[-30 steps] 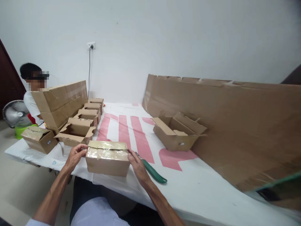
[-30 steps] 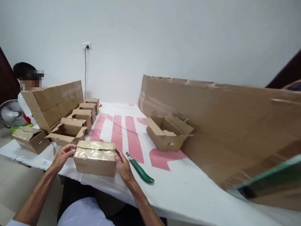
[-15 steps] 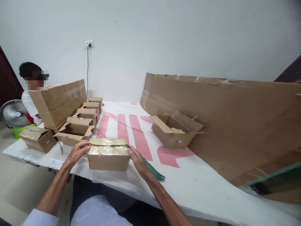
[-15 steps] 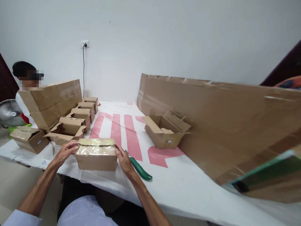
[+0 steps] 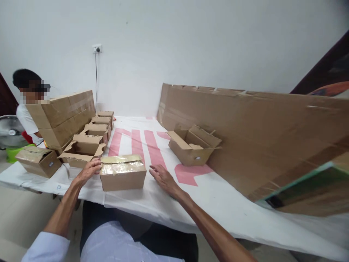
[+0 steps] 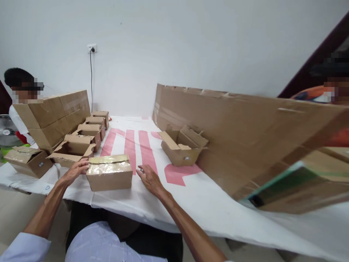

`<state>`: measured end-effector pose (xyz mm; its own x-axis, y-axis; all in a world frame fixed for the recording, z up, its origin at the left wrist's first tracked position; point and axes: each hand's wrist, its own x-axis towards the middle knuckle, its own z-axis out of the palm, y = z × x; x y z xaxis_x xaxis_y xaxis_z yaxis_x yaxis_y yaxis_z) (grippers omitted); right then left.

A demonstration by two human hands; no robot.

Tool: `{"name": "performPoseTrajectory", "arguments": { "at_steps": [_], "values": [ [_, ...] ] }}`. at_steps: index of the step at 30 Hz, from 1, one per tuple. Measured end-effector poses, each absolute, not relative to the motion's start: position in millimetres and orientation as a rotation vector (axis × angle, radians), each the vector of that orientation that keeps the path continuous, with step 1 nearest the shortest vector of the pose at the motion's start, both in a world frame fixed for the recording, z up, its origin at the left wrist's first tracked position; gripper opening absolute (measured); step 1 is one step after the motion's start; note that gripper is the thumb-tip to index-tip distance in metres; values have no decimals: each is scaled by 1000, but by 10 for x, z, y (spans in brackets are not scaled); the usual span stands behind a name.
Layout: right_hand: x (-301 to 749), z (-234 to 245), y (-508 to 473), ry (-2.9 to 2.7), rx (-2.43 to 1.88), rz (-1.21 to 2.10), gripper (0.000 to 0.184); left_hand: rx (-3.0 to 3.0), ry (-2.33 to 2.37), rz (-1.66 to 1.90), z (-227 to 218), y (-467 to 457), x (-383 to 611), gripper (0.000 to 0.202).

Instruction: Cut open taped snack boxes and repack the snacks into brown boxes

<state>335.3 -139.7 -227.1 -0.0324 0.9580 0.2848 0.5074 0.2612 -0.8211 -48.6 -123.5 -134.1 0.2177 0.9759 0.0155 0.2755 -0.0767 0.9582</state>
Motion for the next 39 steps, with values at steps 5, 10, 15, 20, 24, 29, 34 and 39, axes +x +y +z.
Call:
{"name": "performPoseTrajectory", "arguments": {
  "at_steps": [5, 10, 15, 20, 24, 29, 34, 39],
  "values": [
    [3701, -2520, -1685, -1910, -1842, 242, 19, 1710, 1112, 875, -1283, -1244, -508, 33],
    [3665, -2618, -1793, -1827, -1924, 317, 7, 1743, 1030, 932, -1337, -1270, -454, 32],
    [3661, -2551, -1750, -1638, -1868, 372, 8, 1699, 1142, 1072, -1495, -1252, -302, 17],
    [3787, -2139, -1561, -1420, -1761, 510, 40, 1749, 1155, 1113, -1542, -1259, -234, 18],
    [3596, -1472, -1498, -1570, -1442, 721, 46, 1788, 1023, 1041, -1461, -1325, -263, 34],
    [3086, -752, -1494, -2024, -1072, 770, 31, 1841, 940, 963, -1361, -1380, -256, 50],
    [2836, -469, -1437, -2304, -1028, 710, 29, 1831, 941, 928, -1272, -1444, -209, 54],
    [2768, -362, -1424, -2443, -1091, 550, 24, 1803, 935, 903, -1198, -1492, -186, 58]
  ]
}}
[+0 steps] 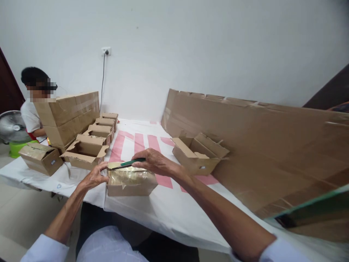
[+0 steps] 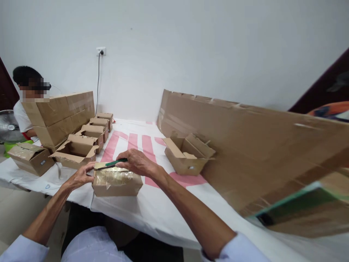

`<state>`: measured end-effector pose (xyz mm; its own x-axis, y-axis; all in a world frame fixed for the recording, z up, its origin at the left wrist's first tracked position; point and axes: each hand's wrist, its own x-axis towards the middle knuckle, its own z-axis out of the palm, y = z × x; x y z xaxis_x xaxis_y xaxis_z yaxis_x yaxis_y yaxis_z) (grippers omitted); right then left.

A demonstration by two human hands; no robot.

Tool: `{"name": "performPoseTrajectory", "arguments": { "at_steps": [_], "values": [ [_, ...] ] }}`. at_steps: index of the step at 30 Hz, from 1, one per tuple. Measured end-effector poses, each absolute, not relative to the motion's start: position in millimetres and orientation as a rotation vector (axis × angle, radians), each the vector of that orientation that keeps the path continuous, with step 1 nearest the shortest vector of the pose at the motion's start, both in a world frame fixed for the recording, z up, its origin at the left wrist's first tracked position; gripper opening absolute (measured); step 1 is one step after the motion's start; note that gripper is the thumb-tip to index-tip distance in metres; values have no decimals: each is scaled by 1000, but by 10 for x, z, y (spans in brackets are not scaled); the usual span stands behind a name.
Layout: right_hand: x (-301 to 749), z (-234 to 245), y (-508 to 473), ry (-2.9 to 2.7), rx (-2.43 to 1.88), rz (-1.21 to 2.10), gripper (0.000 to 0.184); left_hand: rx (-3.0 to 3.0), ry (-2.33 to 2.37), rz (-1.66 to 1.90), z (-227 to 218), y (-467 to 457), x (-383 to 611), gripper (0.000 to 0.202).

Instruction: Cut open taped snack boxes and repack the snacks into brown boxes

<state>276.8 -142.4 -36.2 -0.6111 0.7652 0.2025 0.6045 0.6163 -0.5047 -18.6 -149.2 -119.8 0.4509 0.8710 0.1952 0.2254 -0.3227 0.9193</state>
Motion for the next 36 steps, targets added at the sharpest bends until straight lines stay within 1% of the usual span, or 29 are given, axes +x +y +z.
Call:
{"name": "performPoseTrajectory", "arguments": {
  "at_steps": [9, 14, 17, 22, 25, 30, 36],
  "values": [
    [2548, -350, -1356, -2547, -1130, 383, 17, 1870, 988, 857, -1252, -1430, -250, 64],
    [2356, -295, -1298, -2637, -1114, 218, 19, 1856, 1012, 870, -1189, -1418, -374, 58],
    [2232, -187, -1321, -2710, -1135, 121, 16, 1843, 1032, 877, -1161, -1421, -467, 59],
    [2085, -106, -1364, -2788, -1173, -52, 17, 1823, 1035, 870, -1238, -1426, -533, 57],
    [2111, -137, -1330, -2801, -1146, -82, 18, 1838, 1012, 864, -1294, -1414, -537, 56],
    [2260, -204, -1235, -2822, -1113, -88, 25, 1884, 1014, 830, -1320, -1386, -511, 58],
    [2243, -253, -1254, -2803, -1090, -116, 24, 1937, 1036, 839, -1308, -1379, -487, 57]
  ]
}}
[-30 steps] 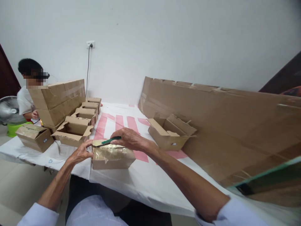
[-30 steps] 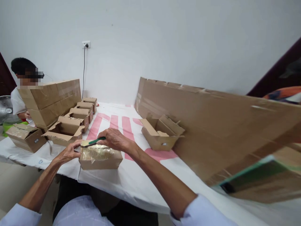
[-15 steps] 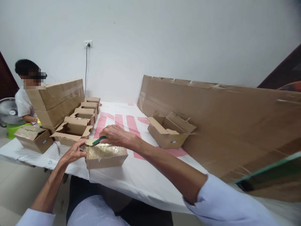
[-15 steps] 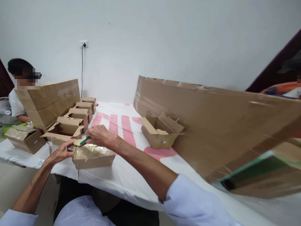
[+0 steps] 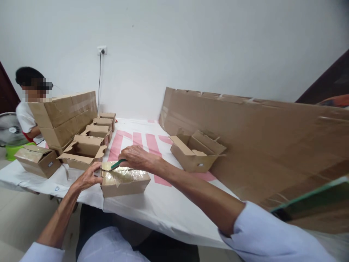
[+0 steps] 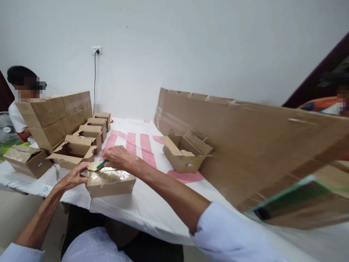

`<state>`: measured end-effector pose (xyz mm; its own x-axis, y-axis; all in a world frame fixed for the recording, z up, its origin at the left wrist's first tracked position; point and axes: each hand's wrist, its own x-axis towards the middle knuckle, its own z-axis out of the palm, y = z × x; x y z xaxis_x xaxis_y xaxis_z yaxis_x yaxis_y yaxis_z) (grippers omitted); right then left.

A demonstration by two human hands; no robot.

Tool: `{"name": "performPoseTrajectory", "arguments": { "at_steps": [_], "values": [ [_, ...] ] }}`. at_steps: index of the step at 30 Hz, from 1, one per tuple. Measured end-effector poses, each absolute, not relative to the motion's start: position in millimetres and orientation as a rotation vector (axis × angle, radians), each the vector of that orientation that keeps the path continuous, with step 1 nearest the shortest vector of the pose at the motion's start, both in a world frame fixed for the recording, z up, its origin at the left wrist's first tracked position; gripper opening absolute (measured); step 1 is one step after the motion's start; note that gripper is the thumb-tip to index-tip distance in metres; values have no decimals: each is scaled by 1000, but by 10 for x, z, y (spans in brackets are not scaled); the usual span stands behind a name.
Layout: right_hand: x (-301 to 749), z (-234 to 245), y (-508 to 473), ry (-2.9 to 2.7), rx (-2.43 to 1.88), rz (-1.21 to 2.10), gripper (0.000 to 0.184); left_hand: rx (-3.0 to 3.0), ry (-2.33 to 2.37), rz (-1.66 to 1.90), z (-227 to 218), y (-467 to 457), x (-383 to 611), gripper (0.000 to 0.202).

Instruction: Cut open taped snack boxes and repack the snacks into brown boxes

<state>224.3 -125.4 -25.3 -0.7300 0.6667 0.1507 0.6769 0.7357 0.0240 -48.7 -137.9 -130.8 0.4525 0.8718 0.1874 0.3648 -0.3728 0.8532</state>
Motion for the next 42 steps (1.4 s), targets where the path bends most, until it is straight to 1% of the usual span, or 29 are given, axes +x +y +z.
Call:
{"name": "performPoseTrajectory", "arguments": {
  "at_steps": [7, 13, 17, 23, 26, 29, 36, 39, 42],
  "values": [
    [2424, -326, -1279, -2804, -1180, -109, 24, 1985, 1083, 801, -1290, -1388, -494, 52],
    [2520, -240, -1325, -2842, -1211, -107, 21, 2023, 1090, 753, -1249, -1407, -490, 53],
    [2631, -196, -1347, -2814, -1311, -67, 20, 2014, 1071, 739, -1235, -1398, -468, 54],
    [2606, -308, -1375, -2848, -1317, -206, 20, 2042, 1088, 766, -1222, -1384, -462, 51],
    [2670, -343, -1385, -2822, -1336, -166, 21, 2033, 1082, 756, -1199, -1394, -446, 49],
    [2785, -350, -1393, -2779, -1377, -137, 21, 2032, 1071, 744, -1178, -1392, -415, 49],
    [3195, -465, -1356, -2710, -1482, -191, 17, 2004, 1099, 755, -1176, -1364, -480, 47],
    [3337, -502, -1344, -2692, -1445, -186, 17, 2032, 1088, 730, -1181, -1348, -475, 50],
    [3525, -485, -1373, -2643, -1470, -154, 18, 2029, 1091, 742, -1187, -1344, -457, 48]
  ]
}}
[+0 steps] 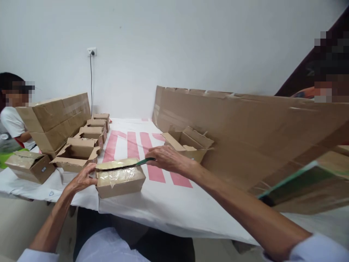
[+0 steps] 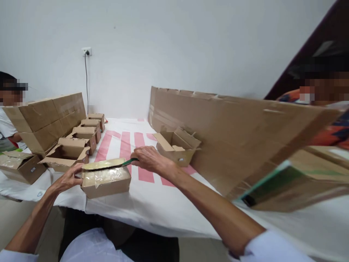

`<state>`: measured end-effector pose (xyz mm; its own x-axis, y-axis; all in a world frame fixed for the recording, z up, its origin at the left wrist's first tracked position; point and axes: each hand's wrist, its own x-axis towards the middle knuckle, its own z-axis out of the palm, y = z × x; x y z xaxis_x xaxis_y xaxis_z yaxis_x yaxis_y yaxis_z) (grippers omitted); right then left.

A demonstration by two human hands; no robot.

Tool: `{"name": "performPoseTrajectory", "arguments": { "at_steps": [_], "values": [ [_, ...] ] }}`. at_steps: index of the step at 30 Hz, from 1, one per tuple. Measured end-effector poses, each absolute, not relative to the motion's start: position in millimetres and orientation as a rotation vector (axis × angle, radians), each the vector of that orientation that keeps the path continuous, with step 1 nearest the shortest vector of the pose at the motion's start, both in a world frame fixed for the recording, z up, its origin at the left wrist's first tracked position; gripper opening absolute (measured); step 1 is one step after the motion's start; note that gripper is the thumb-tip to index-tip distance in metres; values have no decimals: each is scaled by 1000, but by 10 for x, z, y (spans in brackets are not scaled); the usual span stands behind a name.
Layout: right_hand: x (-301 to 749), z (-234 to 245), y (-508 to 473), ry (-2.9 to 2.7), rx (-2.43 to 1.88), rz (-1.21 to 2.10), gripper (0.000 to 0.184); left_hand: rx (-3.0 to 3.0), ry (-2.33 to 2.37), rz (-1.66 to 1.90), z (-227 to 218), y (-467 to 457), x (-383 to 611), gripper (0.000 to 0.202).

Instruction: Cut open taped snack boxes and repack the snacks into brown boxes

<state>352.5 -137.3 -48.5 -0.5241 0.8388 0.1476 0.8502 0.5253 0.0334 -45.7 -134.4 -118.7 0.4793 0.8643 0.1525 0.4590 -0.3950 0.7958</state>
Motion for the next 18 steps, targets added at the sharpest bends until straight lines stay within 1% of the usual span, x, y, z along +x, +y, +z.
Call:
{"name": "performPoseTrajectory", "arguments": {
  "at_steps": [3, 6, 8, 11, 14, 16, 18],
  "values": [
    [3884, -516, -1433, -2486, -1464, -79, 23, 1999, 1082, 750, -1183, -1345, -455, 50],
    [4263, -793, -1500, -2240, -1448, 38, 31, 1986, 1087, 765, -1170, -1330, -459, 52],
    [4389, -1173, -1555, -2045, -1490, 135, 34, 1974, 1088, 780, -1169, -1310, -464, 55],
    [4325, -1945, -1670, -1892, -1572, 234, 33, 1935, 1085, 763, -1191, -1281, -484, 64],
    [4132, -2639, -1798, -1820, -1709, 124, 34, 1897, 1097, 758, -1212, -1272, -525, 73],
    [4042, -2888, -1846, -1809, -1780, 71, 33, 1885, 1116, 740, -1208, -1283, -554, 81],
    [3985, -2918, -1835, -1786, -1784, 86, 31, 1888, 1145, 689, -1192, -1304, -574, 94]
  ]
}}
